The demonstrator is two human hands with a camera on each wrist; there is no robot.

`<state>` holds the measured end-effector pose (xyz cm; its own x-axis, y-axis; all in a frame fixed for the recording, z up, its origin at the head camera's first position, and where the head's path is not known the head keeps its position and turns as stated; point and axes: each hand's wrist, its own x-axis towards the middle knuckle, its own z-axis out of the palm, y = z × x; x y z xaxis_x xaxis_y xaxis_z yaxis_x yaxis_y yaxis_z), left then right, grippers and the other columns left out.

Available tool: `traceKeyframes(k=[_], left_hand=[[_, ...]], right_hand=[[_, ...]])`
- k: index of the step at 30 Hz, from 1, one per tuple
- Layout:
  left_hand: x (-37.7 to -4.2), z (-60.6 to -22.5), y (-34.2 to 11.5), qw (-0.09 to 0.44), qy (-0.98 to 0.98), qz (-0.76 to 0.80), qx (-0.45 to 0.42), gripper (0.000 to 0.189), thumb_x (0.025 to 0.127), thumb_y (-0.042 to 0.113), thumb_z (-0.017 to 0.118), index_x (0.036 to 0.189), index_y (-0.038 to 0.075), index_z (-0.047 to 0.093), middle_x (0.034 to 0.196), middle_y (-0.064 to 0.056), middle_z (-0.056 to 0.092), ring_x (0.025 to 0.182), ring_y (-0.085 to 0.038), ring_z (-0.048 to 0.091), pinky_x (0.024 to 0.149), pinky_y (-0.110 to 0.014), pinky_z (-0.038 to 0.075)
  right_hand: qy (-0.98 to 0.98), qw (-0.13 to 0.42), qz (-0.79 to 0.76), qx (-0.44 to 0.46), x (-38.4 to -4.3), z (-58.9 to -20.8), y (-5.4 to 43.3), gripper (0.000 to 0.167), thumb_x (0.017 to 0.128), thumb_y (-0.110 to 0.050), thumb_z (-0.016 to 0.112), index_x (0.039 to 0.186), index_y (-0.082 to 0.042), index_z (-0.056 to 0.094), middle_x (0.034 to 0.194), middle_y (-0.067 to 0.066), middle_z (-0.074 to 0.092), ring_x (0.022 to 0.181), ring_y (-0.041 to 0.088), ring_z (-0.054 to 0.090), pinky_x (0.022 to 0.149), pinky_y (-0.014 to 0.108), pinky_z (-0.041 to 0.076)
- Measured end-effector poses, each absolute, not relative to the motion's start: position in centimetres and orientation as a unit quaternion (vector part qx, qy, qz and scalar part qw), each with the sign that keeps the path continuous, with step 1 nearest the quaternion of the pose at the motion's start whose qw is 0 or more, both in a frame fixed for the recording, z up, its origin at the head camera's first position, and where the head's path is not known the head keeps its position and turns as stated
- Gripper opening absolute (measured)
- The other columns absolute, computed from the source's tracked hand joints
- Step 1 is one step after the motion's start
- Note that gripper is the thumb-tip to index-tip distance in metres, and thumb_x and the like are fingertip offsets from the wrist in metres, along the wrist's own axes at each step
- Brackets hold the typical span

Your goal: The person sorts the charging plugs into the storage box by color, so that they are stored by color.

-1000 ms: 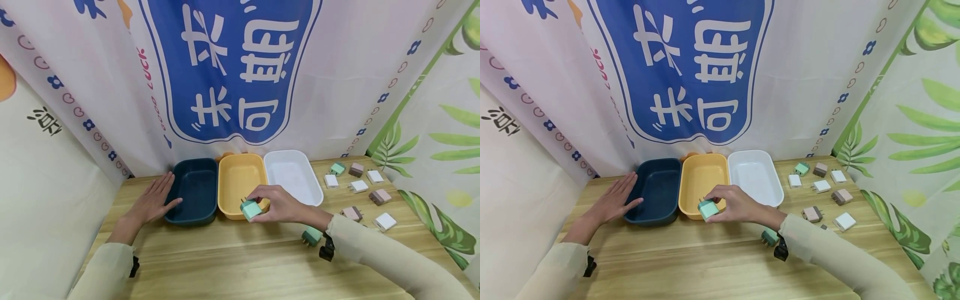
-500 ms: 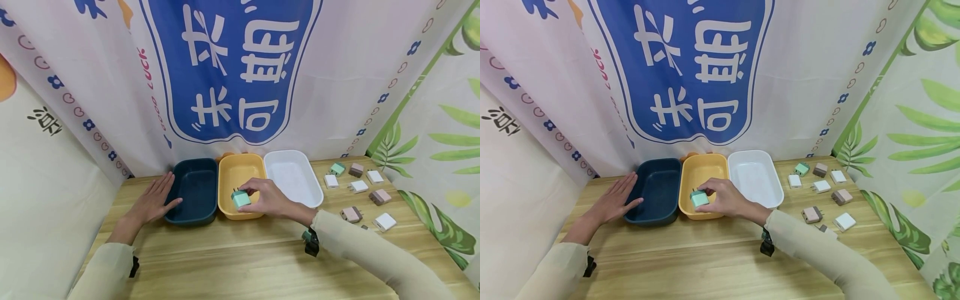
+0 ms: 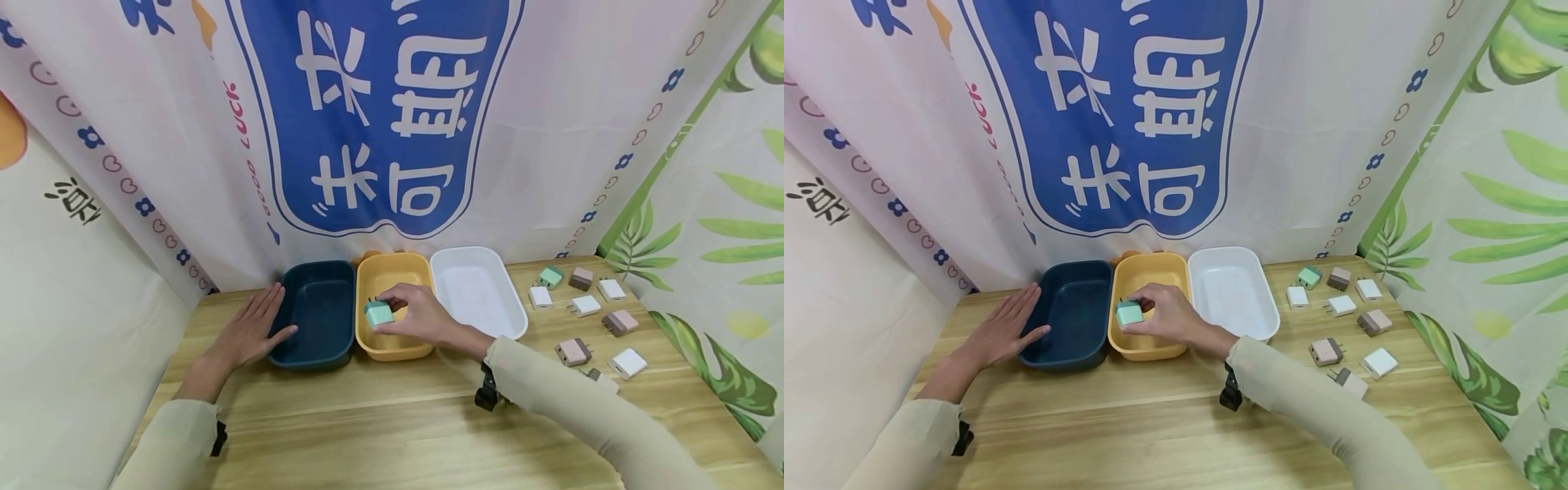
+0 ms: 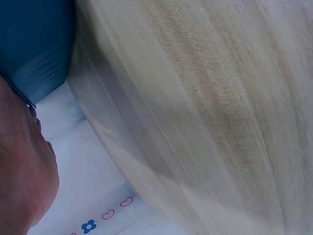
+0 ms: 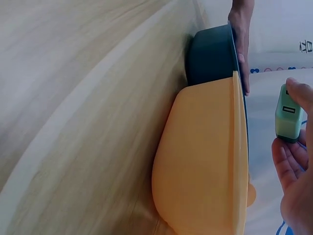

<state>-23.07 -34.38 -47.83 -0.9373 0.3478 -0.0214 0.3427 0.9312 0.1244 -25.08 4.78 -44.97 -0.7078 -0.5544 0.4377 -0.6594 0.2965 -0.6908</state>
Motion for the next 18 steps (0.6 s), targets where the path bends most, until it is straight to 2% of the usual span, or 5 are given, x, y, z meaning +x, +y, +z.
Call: traceKeyframes(k=[5,18], left_hand=[[-23.0,-47.7,-34.3,0.022,0.983,0.056,0.176,0.095,0.107,0.062,0.046,0.168,-0.002,0.012,0.176,-0.023,0.009,0.162,-0.044,0.011,0.130,-0.064,0.010],[-23.1,-47.9,-34.5,0.011,0.982,0.066,0.178,0.095,0.107,0.062,0.048,0.168,-0.002,0.013,0.176,-0.023,0.009,0.162,-0.043,0.010,0.129,-0.064,0.010]], right_hand=[[-0.805,0.045,0.473,0.355,-25.9,-45.2,4.1,0.051,0.075,-0.021,0.099,0.116,-0.001,0.077,0.106,0.010,0.077,0.090,0.017,0.073,0.083,0.046,0.065],[-0.812,0.022,0.500,0.301,-27.6,-45.7,1.7,0.052,0.078,-0.025,0.097,0.121,-0.004,0.076,0.110,0.006,0.076,0.092,0.015,0.074,0.085,0.040,0.065]])
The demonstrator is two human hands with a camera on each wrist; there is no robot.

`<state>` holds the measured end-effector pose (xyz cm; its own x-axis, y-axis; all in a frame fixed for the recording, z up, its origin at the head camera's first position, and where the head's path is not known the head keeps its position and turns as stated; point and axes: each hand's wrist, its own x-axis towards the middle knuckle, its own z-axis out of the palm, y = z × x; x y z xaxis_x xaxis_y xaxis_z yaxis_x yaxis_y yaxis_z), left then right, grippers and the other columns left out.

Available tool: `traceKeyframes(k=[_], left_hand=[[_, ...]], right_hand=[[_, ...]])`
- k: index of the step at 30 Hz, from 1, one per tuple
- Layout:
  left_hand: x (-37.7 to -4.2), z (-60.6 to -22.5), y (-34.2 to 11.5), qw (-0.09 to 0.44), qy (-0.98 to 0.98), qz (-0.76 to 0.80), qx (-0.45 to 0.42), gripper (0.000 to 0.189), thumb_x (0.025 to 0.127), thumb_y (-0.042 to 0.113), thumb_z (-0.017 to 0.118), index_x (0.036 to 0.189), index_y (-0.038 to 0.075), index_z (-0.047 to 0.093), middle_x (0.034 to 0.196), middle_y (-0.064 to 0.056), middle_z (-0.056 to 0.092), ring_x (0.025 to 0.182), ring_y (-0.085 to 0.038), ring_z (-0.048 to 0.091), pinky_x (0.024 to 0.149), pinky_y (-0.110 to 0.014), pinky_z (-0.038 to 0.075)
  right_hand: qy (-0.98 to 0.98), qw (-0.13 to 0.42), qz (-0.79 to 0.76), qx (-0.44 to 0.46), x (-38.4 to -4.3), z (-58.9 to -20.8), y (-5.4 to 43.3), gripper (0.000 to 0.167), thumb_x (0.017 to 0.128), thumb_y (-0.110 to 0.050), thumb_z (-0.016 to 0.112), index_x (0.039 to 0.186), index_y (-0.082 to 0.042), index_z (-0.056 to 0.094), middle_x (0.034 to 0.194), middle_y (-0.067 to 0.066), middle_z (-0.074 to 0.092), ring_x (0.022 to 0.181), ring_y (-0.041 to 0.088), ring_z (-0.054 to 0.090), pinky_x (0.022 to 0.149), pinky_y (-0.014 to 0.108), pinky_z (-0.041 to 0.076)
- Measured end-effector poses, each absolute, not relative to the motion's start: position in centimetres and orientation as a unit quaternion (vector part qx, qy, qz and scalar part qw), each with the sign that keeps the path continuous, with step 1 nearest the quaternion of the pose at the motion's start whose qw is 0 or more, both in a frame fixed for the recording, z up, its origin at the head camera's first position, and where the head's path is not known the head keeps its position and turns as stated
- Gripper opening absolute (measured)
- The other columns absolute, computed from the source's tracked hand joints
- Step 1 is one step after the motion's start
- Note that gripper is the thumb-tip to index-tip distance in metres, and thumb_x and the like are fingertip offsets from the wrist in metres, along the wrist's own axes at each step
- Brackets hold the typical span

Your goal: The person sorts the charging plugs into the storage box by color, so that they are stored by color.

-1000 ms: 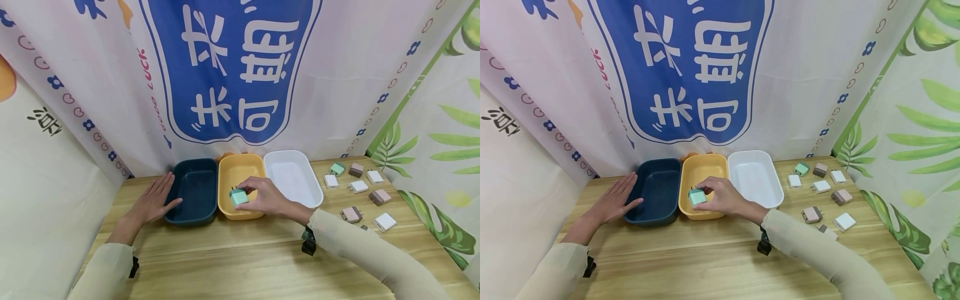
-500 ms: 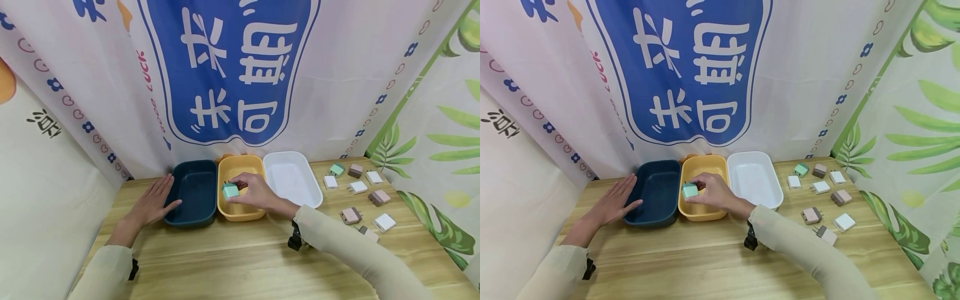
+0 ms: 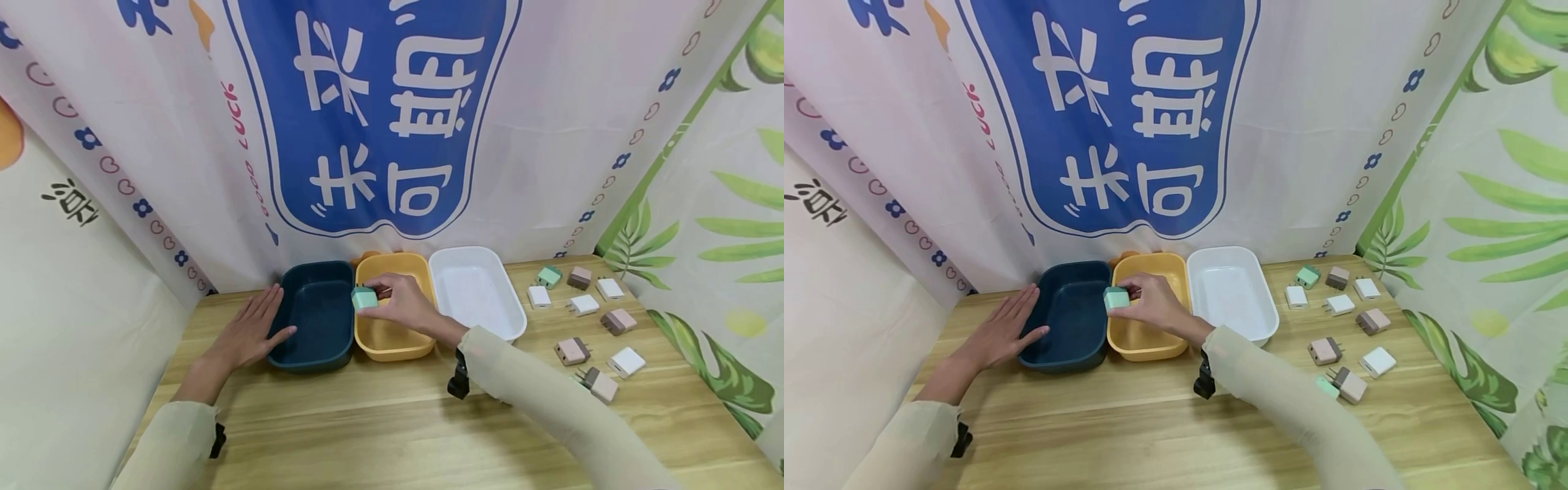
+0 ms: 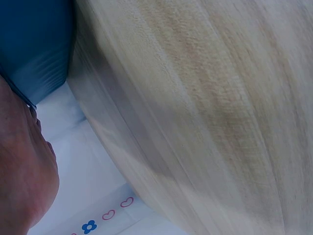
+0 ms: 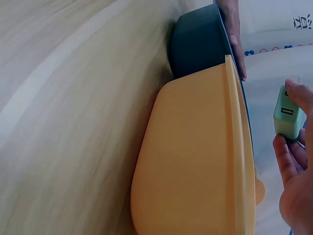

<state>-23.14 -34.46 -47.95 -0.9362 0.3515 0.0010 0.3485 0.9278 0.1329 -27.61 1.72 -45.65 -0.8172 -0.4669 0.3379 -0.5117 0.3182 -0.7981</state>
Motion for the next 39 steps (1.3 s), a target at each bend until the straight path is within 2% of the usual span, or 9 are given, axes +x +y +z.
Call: traceKeyframes(k=[8,15,17,28,39], left_hand=[[-23.3,-48.2,-34.5,0.018,0.982,0.060,0.177,0.095,0.107,0.063,0.045,0.169,-0.001,0.010,0.176,-0.023,0.008,0.162,-0.044,0.010,0.129,-0.064,0.009],[-23.4,-48.3,-34.5,0.020,0.983,0.059,0.175,0.096,0.107,0.065,0.044,0.169,0.000,0.009,0.177,-0.022,0.007,0.162,-0.044,0.011,0.130,-0.064,0.009],[-23.4,-48.2,-34.5,0.023,0.983,0.058,0.173,0.097,0.107,0.065,0.044,0.169,0.000,0.009,0.177,-0.022,0.006,0.162,-0.045,0.011,0.130,-0.064,0.009],[-23.3,-48.0,-34.4,0.028,0.983,0.062,0.171,0.096,0.107,0.064,0.044,0.169,-0.001,0.010,0.177,-0.023,0.006,0.162,-0.044,0.009,0.130,-0.065,0.007],[-23.4,-48.0,-34.5,0.034,0.983,0.067,0.170,0.096,0.107,0.065,0.043,0.169,0.000,0.007,0.177,-0.023,0.004,0.163,-0.043,0.006,0.130,-0.064,0.006]], right_hand=[[-0.811,0.005,0.507,0.292,-28.2,-45.6,0.0,0.056,0.079,-0.027,0.096,0.125,-0.002,0.076,0.114,0.011,0.076,0.095,0.018,0.075,0.088,0.044,0.065],[-0.828,-0.004,0.485,0.280,-28.8,-45.5,-1.3,0.058,0.082,-0.033,0.094,0.128,-0.004,0.075,0.117,0.008,0.076,0.095,0.015,0.075,0.083,0.023,0.062],[-0.831,-0.004,0.482,0.278,-29.0,-45.4,-1.6,0.058,0.082,-0.033,0.094,0.128,-0.004,0.075,0.117,0.008,0.076,0.095,0.016,0.075,0.083,0.020,0.061],[-0.829,0.000,0.483,0.281,-30.1,-45.9,-3.3,0.056,0.081,-0.032,0.095,0.125,-0.002,0.075,0.110,0.008,0.077,0.087,0.013,0.069,0.078,0.019,0.059],[-0.838,-0.011,0.475,0.267,-30.7,-46.9,-4.4,0.057,0.084,-0.032,0.093,0.129,-0.003,0.073,0.111,0.004,0.075,0.089,0.016,0.067,0.079,0.017,0.058]])
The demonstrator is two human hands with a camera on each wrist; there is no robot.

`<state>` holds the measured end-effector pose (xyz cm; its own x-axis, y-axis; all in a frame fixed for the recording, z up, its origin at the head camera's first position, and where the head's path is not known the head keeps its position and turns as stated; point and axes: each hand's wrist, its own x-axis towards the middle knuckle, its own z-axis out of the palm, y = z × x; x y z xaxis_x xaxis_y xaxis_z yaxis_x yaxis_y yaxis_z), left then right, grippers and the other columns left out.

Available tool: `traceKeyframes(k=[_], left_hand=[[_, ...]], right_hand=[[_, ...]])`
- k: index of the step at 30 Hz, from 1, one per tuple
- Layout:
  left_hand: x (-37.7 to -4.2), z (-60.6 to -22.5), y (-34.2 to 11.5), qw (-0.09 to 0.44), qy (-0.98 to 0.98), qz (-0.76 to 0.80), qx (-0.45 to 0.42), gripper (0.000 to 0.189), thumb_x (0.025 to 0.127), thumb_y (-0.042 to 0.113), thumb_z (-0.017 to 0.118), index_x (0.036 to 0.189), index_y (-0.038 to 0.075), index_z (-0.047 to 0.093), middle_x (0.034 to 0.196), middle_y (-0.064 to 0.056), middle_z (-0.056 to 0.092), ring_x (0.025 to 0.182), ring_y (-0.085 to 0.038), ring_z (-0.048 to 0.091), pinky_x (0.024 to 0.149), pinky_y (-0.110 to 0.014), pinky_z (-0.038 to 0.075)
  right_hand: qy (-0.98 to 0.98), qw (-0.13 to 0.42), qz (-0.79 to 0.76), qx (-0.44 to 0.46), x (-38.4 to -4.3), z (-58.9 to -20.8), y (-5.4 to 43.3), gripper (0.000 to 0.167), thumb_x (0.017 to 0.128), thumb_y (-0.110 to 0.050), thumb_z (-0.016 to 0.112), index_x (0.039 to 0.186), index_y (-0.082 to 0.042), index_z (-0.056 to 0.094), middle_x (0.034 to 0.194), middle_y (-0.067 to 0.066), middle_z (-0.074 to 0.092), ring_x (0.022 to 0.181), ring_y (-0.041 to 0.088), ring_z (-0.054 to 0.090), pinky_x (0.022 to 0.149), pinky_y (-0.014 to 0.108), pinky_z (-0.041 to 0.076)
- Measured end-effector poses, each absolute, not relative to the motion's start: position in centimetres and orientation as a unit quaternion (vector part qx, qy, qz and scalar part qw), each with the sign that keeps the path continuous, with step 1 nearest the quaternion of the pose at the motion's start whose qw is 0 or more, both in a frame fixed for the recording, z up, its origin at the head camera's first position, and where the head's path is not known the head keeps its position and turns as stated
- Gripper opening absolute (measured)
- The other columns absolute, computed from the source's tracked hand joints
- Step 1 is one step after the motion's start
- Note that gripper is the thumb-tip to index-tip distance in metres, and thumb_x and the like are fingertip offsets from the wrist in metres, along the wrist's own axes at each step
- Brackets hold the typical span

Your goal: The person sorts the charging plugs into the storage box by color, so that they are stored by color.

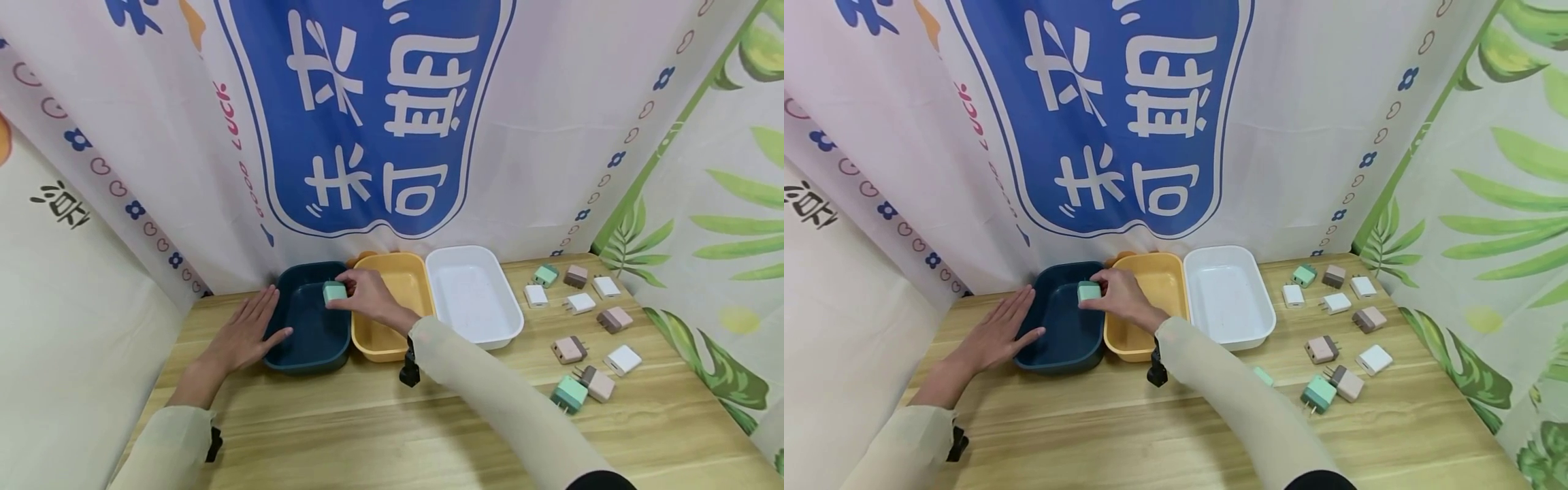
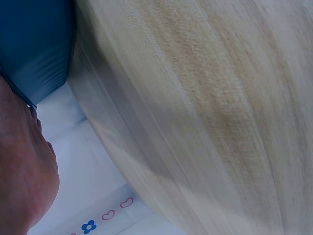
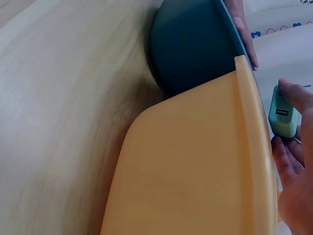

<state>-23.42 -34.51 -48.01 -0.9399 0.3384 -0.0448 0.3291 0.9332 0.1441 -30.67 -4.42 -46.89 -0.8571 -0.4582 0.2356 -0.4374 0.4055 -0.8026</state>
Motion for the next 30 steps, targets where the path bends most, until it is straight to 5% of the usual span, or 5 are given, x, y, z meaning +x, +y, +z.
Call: traceKeyframes(k=[17,30], left_hand=[[-23.40,-48.24,-34.50,0.028,0.983,0.067,0.171,0.096,0.108,0.064,0.044,0.169,0.000,0.006,0.177,-0.023,0.005,0.162,-0.044,0.009,0.129,-0.066,0.008],[-23.21,-47.94,-34.27,0.018,0.982,0.076,0.172,0.095,0.107,0.062,0.046,0.169,-0.001,0.011,0.176,-0.023,0.008,0.162,-0.044,0.011,0.129,-0.066,0.009]], right_hand=[[0.861,0.008,-0.445,-0.246,-31.21,-47.02,-5.32,0.058,0.085,-0.037,0.092,0.129,-0.006,0.074,0.112,0.003,0.074,0.091,0.013,0.064,0.080,0.017,0.056],[0.850,0.013,-0.458,-0.258,-31.36,-47.11,-5.03,0.058,0.089,-0.031,0.089,0.133,0.001,0.070,0.125,0.016,0.074,0.105,0.025,0.071,0.091,0.026,0.060]])
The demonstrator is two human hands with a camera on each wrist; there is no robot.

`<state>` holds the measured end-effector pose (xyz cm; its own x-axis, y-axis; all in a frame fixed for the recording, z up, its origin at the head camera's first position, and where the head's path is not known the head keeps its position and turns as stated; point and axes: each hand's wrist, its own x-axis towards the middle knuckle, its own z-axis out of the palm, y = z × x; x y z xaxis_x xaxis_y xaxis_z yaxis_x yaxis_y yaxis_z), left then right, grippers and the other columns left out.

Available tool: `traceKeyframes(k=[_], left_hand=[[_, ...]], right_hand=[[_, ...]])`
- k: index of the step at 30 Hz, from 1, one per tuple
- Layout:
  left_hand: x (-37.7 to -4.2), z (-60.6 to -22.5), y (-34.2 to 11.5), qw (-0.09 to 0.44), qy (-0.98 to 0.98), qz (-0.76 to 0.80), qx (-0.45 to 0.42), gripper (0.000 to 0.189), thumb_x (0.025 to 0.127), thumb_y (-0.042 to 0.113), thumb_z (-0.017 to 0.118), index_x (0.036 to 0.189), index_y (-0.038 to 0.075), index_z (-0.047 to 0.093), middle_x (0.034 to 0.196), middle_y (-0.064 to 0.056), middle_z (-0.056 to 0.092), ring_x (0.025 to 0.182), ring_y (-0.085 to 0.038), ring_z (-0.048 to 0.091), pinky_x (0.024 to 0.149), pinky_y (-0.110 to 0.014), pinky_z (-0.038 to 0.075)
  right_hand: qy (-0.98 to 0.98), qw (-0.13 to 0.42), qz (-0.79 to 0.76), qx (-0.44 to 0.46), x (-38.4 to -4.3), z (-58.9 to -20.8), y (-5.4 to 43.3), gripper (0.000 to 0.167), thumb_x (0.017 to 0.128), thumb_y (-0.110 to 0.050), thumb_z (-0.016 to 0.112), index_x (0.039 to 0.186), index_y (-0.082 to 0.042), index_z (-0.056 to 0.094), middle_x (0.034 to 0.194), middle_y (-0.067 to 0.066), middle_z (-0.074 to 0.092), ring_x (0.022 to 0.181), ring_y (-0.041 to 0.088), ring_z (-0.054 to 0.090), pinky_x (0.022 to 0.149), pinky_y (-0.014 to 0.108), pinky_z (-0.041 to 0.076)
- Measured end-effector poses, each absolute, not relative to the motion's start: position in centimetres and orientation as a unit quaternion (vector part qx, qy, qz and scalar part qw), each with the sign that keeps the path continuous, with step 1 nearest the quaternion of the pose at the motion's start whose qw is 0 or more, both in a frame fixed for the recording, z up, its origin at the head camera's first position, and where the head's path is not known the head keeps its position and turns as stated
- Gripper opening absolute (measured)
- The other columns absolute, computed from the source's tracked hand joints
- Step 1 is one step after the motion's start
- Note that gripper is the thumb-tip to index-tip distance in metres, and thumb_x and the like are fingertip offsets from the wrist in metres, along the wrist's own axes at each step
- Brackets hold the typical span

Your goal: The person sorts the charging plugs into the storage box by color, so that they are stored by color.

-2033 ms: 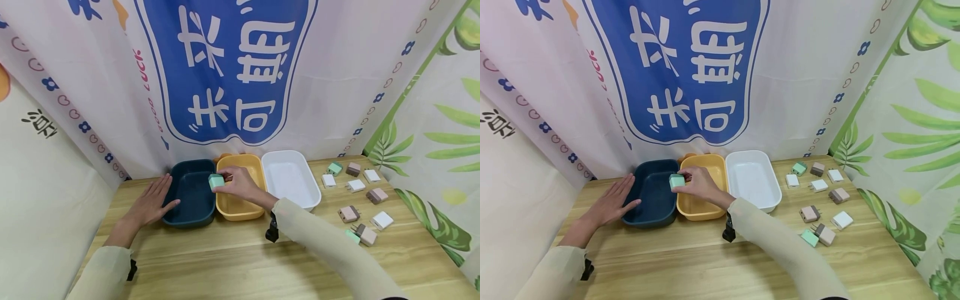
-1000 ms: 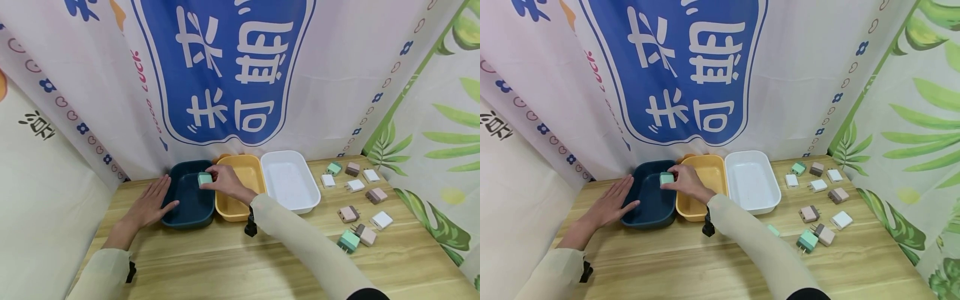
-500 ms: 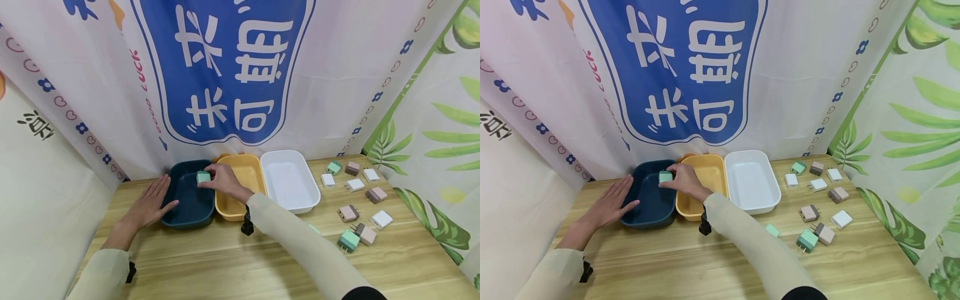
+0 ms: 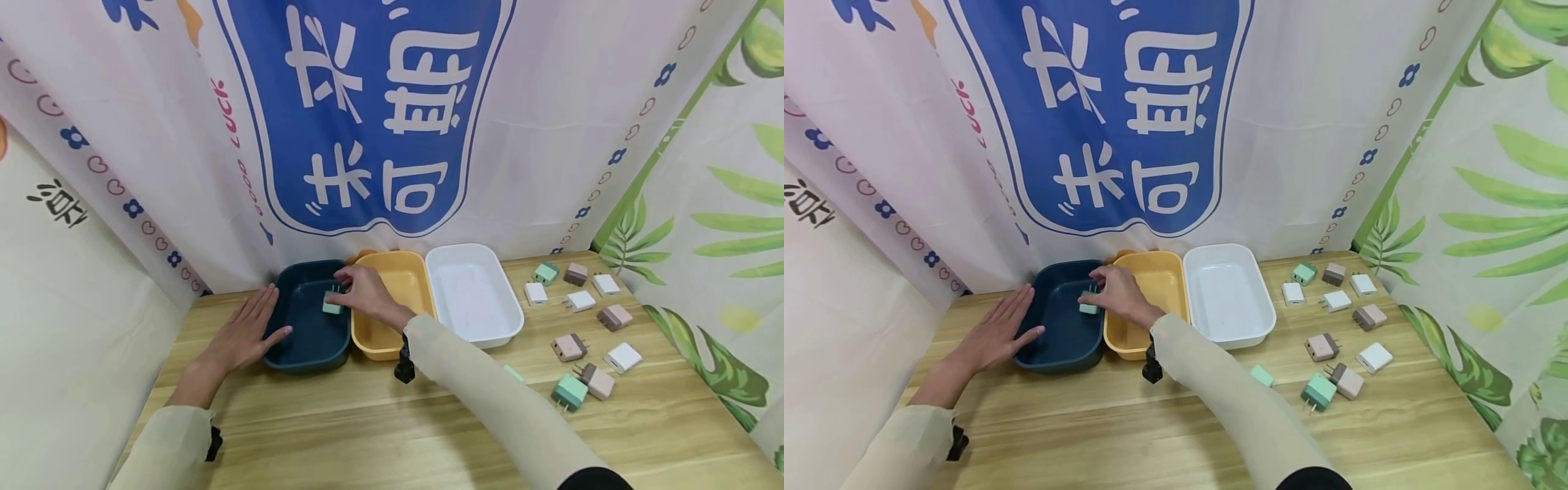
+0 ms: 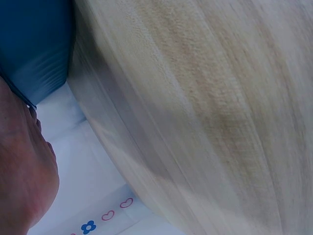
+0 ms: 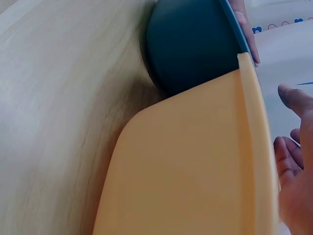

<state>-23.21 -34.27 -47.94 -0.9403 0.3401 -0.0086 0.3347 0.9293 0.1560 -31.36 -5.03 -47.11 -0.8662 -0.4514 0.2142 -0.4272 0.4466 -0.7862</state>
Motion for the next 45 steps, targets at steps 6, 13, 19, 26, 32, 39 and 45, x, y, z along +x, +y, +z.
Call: traceKeyframes(k=[6,13,19,26,32,39,45], left_hand=[[-23.1,-47.7,-34.2,0.028,0.983,0.068,0.169,0.096,0.108,0.063,0.045,0.169,0.000,0.008,0.177,-0.023,0.006,0.162,-0.044,0.009,0.130,-0.065,0.008],[-23.1,-47.8,-34.3,0.028,0.982,0.071,0.172,0.095,0.108,0.061,0.046,0.169,-0.001,0.008,0.177,-0.023,0.006,0.163,-0.042,0.007,0.130,-0.065,0.008],[-23.2,-47.9,-34.3,0.029,0.982,0.070,0.176,0.095,0.108,0.062,0.044,0.169,-0.001,0.007,0.177,-0.023,0.005,0.163,-0.043,0.008,0.130,-0.064,0.008],[-23.1,-48.2,-34.3,0.009,0.980,0.078,0.181,0.095,0.107,0.061,0.047,0.169,-0.002,0.011,0.176,-0.024,0.009,0.163,-0.042,0.009,0.129,-0.066,0.011],[-23.1,-48.2,-34.4,-0.004,0.979,0.089,0.186,0.095,0.107,0.063,0.047,0.168,-0.003,0.015,0.176,-0.024,0.011,0.163,-0.042,0.010,0.128,-0.067,0.012],[-23.1,-48.3,-34.5,0.002,0.979,0.083,0.185,0.095,0.108,0.063,0.045,0.168,-0.002,0.011,0.176,-0.023,0.008,0.163,-0.041,0.008,0.128,-0.066,0.011],[-23.1,-48.0,-34.3,0.013,0.981,0.077,0.177,0.094,0.108,0.061,0.047,0.169,0.000,0.010,0.177,-0.022,0.008,0.163,-0.042,0.009,0.129,-0.066,0.011]], right_hand=[[0.841,0.012,-0.472,-0.264,-31.3,-46.8,-4.4,0.052,0.088,-0.027,0.090,0.130,-0.003,0.073,0.120,0.012,0.075,0.108,0.030,0.072,0.088,0.023,0.060],[0.837,0.028,-0.481,-0.259,-30.9,-45.9,-3.3,0.053,0.089,-0.029,0.089,0.132,-0.004,0.072,0.124,0.011,0.074,0.110,0.032,0.072,0.087,0.023,0.061],[0.828,0.032,-0.488,-0.274,-30.5,-45.4,-2.0,0.053,0.088,-0.028,0.089,0.132,-0.002,0.072,0.124,0.011,0.074,0.110,0.027,0.073,0.086,0.024,0.062],[0.818,0.031,-0.495,-0.293,-30.2,-45.7,-0.6,0.051,0.087,-0.027,0.091,0.128,-0.002,0.074,0.125,0.017,0.074,0.109,0.027,0.073,0.085,0.024,0.062],[0.818,0.042,-0.490,-0.297,-29.6,-45.1,0.5,0.054,0.087,-0.026,0.091,0.130,0.002,0.072,0.125,0.014,0.075,0.111,0.026,0.073,0.088,0.024,0.062],[0.807,0.050,-0.493,-0.321,-28.9,-44.4,1.5,0.054,0.086,-0.022,0.091,0.129,0.004,0.072,0.125,0.017,0.075,0.112,0.030,0.072,0.094,0.036,0.063],[0.805,0.051,-0.481,-0.344,-28.2,-44.1,2.6,0.051,0.086,-0.020,0.091,0.127,0.004,0.073,0.125,0.017,0.075,0.112,0.029,0.073,0.094,0.035,0.062]])
